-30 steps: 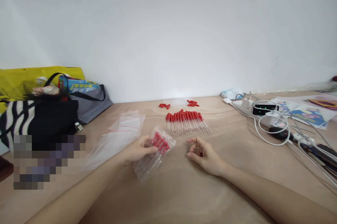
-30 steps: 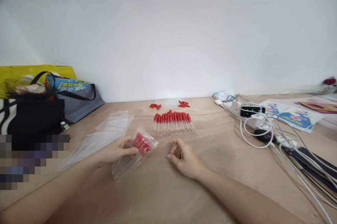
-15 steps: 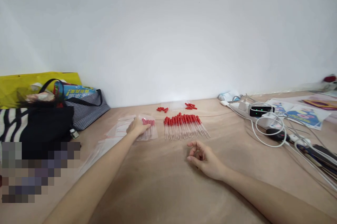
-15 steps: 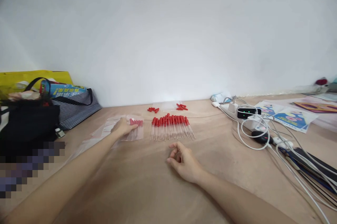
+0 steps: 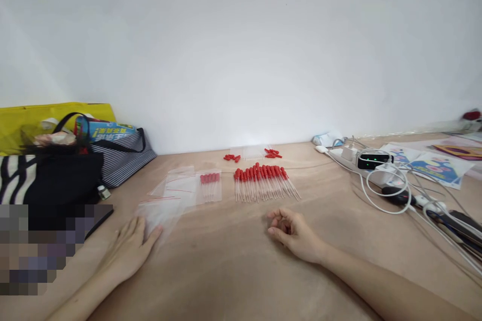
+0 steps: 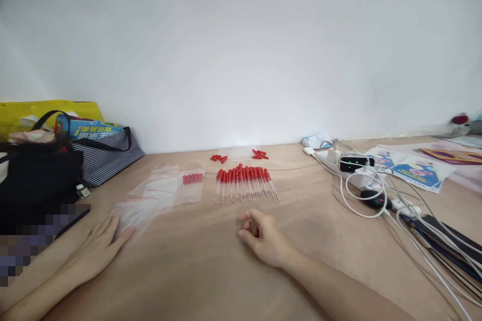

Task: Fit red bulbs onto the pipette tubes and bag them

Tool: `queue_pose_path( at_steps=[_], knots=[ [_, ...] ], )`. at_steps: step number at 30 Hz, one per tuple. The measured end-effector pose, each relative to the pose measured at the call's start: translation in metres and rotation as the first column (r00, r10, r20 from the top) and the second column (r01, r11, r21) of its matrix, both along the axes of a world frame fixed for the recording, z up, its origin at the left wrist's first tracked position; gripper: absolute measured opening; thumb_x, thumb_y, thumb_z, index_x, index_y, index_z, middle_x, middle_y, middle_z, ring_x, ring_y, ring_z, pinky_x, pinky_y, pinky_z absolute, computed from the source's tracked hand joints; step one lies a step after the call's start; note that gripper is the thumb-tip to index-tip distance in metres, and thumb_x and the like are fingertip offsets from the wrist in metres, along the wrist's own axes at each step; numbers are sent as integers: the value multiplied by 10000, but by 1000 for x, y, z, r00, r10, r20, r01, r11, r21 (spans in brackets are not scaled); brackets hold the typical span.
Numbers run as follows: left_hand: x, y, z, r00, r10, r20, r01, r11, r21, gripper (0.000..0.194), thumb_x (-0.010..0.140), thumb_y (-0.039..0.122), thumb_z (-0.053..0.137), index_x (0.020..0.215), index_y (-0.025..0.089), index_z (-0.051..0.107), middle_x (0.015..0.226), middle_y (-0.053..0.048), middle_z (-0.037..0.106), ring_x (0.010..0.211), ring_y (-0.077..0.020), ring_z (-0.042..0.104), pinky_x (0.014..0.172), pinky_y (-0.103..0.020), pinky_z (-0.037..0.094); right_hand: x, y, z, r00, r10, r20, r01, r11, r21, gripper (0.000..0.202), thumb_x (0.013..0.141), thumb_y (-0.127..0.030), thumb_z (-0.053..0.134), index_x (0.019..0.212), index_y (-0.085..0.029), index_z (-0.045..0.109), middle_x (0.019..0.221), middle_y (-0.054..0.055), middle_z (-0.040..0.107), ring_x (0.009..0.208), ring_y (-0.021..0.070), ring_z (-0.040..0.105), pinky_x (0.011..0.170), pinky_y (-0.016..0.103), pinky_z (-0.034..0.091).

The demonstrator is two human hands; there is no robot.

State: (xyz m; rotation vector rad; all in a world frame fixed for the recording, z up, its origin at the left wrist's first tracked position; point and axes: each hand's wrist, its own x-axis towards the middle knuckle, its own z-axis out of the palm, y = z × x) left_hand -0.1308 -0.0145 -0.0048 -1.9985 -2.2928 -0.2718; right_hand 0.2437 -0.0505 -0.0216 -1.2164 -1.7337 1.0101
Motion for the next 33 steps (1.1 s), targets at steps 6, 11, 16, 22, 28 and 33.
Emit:
queue_pose_path(
  at_steps=[6,11,16,22,28,33],
  knots=[
    [-3,2,-2,1000,-6,-21,7,999,39,491,801,255,230,1156,24,480,1223,-132,496,1202,-259,359,1006,-391,269,5,1,2,999,-26,-17,26,999,-38,202,732,-266,534,910,-175,508,703,-19,524,503,62,432,468,194,370],
    [10,-13,14,972,-181,152,124,937,325,523,845,302,186,1261,39,362,1343,-117,343,1268,-232,227,1043,-393,209,10,5,4,995,-102,20,101,994,42,174,730,-277,529,867,-170,544,672,-15,528,497,69,431,465,197,368],
    [69,-24,31,740,-668,85,622,727,292,458,878,287,254,1333,236,253,1387,1,268,1273,-205,217,1053,-407,187,26,22,8,948,-235,215,179,952,250,107,725,-231,487,709,-178,579,589,-11,543,512,97,461,487,213,360],
    [148,-24,32,402,-904,144,915,393,-89,460,888,323,324,1334,258,229,1393,-28,246,1280,-224,187,1044,-477,149,43,76,26,811,-485,327,345,848,402,141,714,-217,474,756,-175,601,674,14,604,609,127,536,572,229,379],
    [152,-22,19,401,-884,239,910,414,3,422,845,363,422,1244,226,411,1312,-70,405,1240,-239,291,1026,-473,203,15,127,38,706,-544,453,417,837,355,212,761,-293,460,841,-187,626,870,50,626,802,167,567,692,258,394],
    [150,-25,16,378,-889,256,894,423,148,258,841,254,418,1022,169,582,1080,-96,568,1029,-212,491,907,-383,387,-6,154,40,687,-542,484,430,840,330,365,740,-443,489,932,-171,640,1132,126,504,957,239,518,803,339,373]
  ],
)
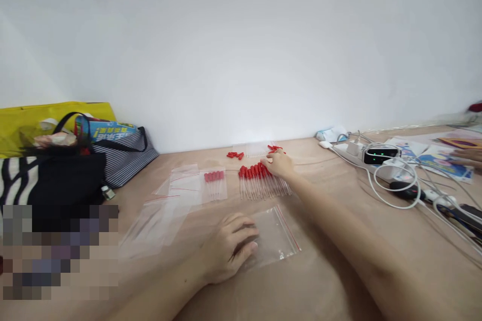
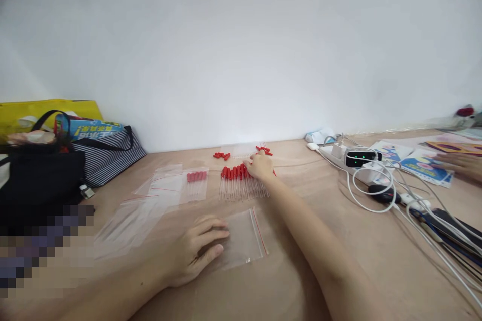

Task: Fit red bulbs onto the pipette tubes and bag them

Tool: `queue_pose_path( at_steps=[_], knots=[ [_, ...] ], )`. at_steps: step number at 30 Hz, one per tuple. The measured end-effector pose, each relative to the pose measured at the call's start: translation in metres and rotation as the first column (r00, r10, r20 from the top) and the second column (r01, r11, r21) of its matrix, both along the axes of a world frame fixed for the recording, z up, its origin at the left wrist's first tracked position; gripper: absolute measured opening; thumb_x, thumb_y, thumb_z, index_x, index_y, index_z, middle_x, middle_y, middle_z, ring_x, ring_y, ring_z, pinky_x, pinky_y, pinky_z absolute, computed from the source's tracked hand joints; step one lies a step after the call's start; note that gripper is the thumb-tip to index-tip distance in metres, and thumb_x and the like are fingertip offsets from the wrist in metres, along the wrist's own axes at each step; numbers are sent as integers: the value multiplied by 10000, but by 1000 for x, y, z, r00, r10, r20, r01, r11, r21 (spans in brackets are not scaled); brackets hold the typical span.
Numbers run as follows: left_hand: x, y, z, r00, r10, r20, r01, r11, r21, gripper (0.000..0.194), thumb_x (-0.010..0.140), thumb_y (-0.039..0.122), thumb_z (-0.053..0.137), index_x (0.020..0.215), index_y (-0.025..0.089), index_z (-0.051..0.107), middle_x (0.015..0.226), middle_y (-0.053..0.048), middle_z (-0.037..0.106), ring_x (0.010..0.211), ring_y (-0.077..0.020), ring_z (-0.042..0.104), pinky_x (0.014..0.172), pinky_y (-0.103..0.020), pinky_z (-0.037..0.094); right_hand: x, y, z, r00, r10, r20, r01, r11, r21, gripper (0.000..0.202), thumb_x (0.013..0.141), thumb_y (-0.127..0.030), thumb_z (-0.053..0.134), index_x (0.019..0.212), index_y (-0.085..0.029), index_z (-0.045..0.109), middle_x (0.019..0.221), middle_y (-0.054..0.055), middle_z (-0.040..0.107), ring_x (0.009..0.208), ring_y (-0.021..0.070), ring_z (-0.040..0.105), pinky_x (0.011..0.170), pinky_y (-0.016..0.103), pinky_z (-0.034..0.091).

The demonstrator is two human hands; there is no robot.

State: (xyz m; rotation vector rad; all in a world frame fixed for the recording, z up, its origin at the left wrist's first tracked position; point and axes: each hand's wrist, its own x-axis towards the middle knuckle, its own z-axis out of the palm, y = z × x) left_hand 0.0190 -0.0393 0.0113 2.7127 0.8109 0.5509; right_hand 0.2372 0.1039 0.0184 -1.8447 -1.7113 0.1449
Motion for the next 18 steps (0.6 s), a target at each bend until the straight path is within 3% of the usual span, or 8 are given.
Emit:
queue_pose_path(
  at_steps=[5,11,14,17,18],
  knots=[
    [2,-1,-2,998,-31,60,33,999,-34,235,834,221,424,982,159,596,1020,-89,587,927,-190,545,824,-334,449,-5,14,2,998,-7,-64,3,997,-71,277,684,-411,564,776,-176,676,1054,118,550,915,243,537,777,334,387],
    [1,0,-3,999,-24,46,27,997,-71,258,828,221,439,1022,155,595,1040,-85,608,964,-186,552,862,-320,440,2,15,17,956,51,-289,-80,993,-89,197,676,-330,570,585,-157,596,634,51,616,641,168,575,599,258,423],
    [-2,0,-1,999,-15,39,20,991,-131,275,821,239,464,1061,175,582,1077,-66,607,1013,-182,539,889,-312,427,13,-1,25,902,103,-420,-113,994,1,232,773,-357,444,674,-168,534,701,33,626,566,107,553,517,210,423],
    [-5,0,3,1000,-22,20,25,984,-175,324,791,299,519,1097,202,565,1142,-51,577,1061,-199,516,924,-340,401,28,-33,19,820,139,-555,-92,989,112,221,825,-383,344,791,-190,447,763,15,611,511,73,532,460,192,421],
    [-6,0,4,1000,-28,7,29,983,-181,349,781,317,532,1111,206,555,1164,-51,563,1075,-205,506,936,-353,389,33,-46,13,706,188,-683,-70,978,196,213,800,-406,402,786,-195,425,712,0,596,489,74,526,447,193,421]
  ],
)
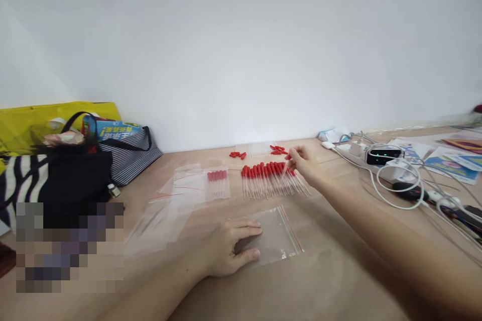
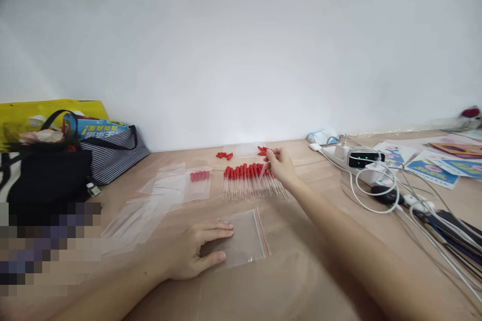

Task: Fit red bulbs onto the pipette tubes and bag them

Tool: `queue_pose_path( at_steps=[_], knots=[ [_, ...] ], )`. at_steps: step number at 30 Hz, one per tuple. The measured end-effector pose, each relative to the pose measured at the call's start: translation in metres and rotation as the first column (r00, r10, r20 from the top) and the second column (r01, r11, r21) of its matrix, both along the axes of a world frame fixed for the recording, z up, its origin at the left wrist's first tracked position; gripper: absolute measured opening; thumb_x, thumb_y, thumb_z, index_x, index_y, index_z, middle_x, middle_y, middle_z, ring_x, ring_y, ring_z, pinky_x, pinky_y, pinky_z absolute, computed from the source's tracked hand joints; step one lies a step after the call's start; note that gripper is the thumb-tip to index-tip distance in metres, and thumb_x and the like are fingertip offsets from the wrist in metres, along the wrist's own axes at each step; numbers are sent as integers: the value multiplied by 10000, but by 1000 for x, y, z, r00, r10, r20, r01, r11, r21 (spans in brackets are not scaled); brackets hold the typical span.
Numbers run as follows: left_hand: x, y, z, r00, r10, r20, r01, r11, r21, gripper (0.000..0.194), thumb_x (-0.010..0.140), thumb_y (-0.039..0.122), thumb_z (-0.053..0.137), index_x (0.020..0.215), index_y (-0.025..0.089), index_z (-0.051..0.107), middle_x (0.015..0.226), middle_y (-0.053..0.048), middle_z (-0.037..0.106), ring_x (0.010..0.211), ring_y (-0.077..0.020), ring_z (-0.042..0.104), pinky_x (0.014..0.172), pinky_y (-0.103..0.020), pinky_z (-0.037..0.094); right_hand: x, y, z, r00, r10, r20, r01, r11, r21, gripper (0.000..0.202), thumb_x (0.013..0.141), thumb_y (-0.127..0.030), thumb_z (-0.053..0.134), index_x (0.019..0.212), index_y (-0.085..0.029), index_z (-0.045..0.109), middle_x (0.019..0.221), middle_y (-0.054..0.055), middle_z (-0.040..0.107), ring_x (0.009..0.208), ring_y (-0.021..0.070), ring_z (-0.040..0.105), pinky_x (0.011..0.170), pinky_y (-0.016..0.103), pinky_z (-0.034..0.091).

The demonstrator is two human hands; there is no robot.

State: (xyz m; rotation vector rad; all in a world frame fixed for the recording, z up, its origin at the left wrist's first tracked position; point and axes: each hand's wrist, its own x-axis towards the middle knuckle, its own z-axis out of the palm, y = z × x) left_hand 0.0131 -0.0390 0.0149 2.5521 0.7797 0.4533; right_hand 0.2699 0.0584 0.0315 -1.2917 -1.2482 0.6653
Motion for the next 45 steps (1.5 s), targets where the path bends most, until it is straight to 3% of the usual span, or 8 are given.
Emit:
queue_pose_path(
  at_steps=[3,8,23,29,33,37,40,45],
  knots=[
    [0,0,2,1000,-15,-20,14,1000,-6,391,770,326,544,1140,203,534,1201,-58,533,1097,-209,489,959,-369,363,11,-37,-23,940,46,-337,-22,997,76,313,702,-483,541,744,-204,405,615,-45,556,450,67,500,423,187,415],
    [0,1,-1,1000,-1,-9,1,1000,-13,383,771,328,542,1139,220,536,1207,-53,528,1110,-213,478,954,-378,369,15,-73,-45,844,-9,-536,1,1000,-14,353,616,-478,637,698,-197,439,601,-42,556,456,63,503,404,172,411],
    [1,2,-2,1000,-8,-30,7,1000,-16,386,785,332,524,1152,213,518,1216,-55,520,1129,-215,457,952,-379,371,3,-84,-52,820,32,-571,-102,991,-91,394,588,-493,664,733,-199,446,652,-39,560,481,67,524,415,183,437],
    [1,1,-2,995,56,-79,-56,998,1,503,781,354,518,1252,228,389,1280,-69,450,1152,-234,426,949,-407,361,-8,-95,-47,752,132,-646,-279,951,-130,365,604,-426,678,772,-209,438,643,-32,574,576,117,590,572,259,493],
    [2,2,-4,998,42,-40,-43,999,-13,507,783,348,517,1258,245,374,1280,-61,449,1144,-234,432,944,-401,361,-12,-101,-46,806,270,-527,-406,900,-159,335,606,-414,671,780,-197,484,647,-25,578,590,118,579,577,255,467],
    [2,2,-3,998,43,-39,-44,998,-38,508,782,343,518,1258,232,377,1281,-64,448,1148,-237,428,949,-401,356,-8,-101,-51,906,406,-116,-421,892,-164,231,630,-375,652,718,-175,578,644,-15,564,546,90,488,518,214,392],
    [2,1,-2,997,57,-50,-59,997,-41,492,783,333,516,1248,231,391,1276,-64,454,1150,-237,425,950,-405,354,-8,-101,-52,881,464,91,-446,880,-164,181,664,-346,626,714,-173,610,647,-9,556,548,90,450,518,209,363],
    [2,1,-4,996,48,-74,-51,998,-41,499,788,325,511,1260,235,377,1294,-63,432,1174,-236,397,972,-405,331,-18,-99,-48,777,613,143,-596,790,-145,169,689,-342,599,697,-177,632,654,-2,574,596,110,488,565,218,389]
  ],
)
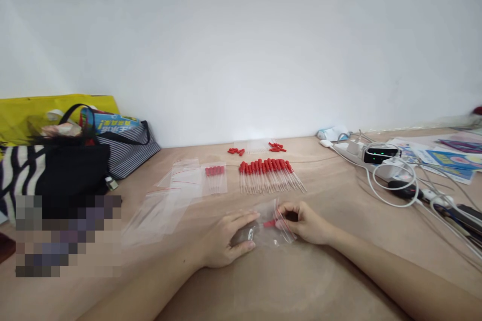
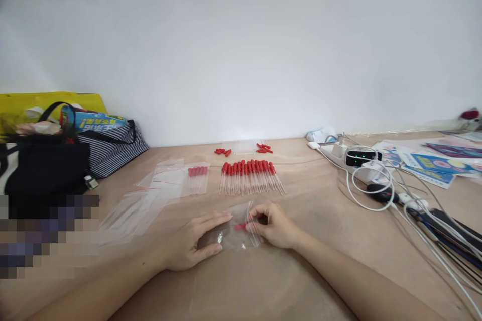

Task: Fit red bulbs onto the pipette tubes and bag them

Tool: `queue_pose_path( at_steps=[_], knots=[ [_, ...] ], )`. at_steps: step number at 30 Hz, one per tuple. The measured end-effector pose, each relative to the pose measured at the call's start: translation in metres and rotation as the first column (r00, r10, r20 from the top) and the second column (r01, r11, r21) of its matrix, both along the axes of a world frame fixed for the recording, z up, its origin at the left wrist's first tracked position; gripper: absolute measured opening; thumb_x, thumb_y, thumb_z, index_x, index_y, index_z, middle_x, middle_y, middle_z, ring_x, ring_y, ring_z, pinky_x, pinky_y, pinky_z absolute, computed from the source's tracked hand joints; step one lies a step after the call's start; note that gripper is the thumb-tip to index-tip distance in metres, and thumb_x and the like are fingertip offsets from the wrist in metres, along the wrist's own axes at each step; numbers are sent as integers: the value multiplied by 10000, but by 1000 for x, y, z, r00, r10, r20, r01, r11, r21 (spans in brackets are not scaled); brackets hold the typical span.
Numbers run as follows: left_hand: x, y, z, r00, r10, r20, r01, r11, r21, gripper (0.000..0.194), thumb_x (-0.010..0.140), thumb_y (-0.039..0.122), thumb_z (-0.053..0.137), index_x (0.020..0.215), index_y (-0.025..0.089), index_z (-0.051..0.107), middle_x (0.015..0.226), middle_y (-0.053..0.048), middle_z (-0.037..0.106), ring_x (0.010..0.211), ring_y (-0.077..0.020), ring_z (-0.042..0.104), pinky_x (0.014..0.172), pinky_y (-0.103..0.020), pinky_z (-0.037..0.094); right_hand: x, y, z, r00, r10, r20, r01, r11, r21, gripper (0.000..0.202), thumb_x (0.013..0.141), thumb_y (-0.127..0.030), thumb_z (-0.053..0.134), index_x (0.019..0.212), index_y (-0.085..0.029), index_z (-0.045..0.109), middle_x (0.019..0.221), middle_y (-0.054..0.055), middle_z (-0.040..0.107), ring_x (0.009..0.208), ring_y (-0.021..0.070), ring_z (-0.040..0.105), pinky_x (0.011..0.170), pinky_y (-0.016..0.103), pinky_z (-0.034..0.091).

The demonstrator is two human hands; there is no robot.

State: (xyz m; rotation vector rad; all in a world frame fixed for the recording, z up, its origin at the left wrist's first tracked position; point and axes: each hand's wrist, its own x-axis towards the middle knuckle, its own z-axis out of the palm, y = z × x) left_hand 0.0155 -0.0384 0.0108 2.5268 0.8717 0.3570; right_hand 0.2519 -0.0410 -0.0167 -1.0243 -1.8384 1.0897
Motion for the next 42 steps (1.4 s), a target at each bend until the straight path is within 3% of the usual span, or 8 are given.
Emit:
queue_pose_path(
  at_steps=[6,11,21,23,26,30,36,42],
  knots=[
    [-5,1,1,997,45,64,-49,997,59,473,790,355,509,1229,210,412,1269,-76,449,1144,-228,424,954,-378,353,-4,4,-5,994,-102,41,102,995,-10,210,722,-344,558,693,-169,670,601,-6,587,524,99,476,505,207,372],
    [-18,2,2,992,113,55,-116,992,58,373,778,345,523,1125,208,515,1165,-65,540,1063,-223,495,907,-364,398,1,2,-2,1000,-10,5,10,999,-36,212,743,-339,533,808,-198,677,684,-4,625,581,112,511,534,209,394],
    [-17,3,-1,994,68,84,-70,997,26,335,788,311,513,1110,228,553,1188,-50,539,1096,-213,480,935,-380,384,16,18,-2,999,-39,20,40,998,-47,135,669,-295,600,675,-179,667,678,-3,612,563,94,505,523,203,383],
    [-18,4,-1,995,59,87,-60,998,12,347,797,319,507,1130,228,544,1227,-54,508,1145,-223,436,957,-399,361,25,31,2,990,-140,27,141,989,-36,155,671,-308,588,660,-170,658,635,-4,612,552,102,507,522,211,383],
    [-19,5,-2,997,36,65,-35,999,-6,348,837,319,451,1165,226,516,1266,-54,466,1190,-214,387,987,-411,328,34,57,9,915,-377,141,356,922,153,138,668,-273,571,631,-163,645,579,-6,601,511,110,489,498,220,376],
    [-19,6,-4,999,15,49,-15,1000,3,356,855,322,422,1191,225,489,1281,-49,445,1207,-201,363,1009,-411,296,27,94,19,762,-584,279,469,795,383,168,724,-229,498,731,-179,658,745,29,627,680,143,545,668,266,415],
    [-19,6,-4,998,30,59,-30,1000,-1,380,824,329,477,1193,240,484,1274,-49,453,1195,-217,379,1004,-436,297,2,137,20,643,-673,365,523,734,433,216,761,-268,470,865,-225,654,1085,74,538,1039,269,409,848,448,303],
    [-18,5,-3,998,28,52,-28,1000,-6,375,819,315,479,1187,242,489,1274,-47,450,1192,-213,384,1001,-430,302,1,155,17,613,-654,443,522,756,395,208,771,-304,461,776,-238,658,1056,64,555,1049,280,387,822,462,301]
  ],
)
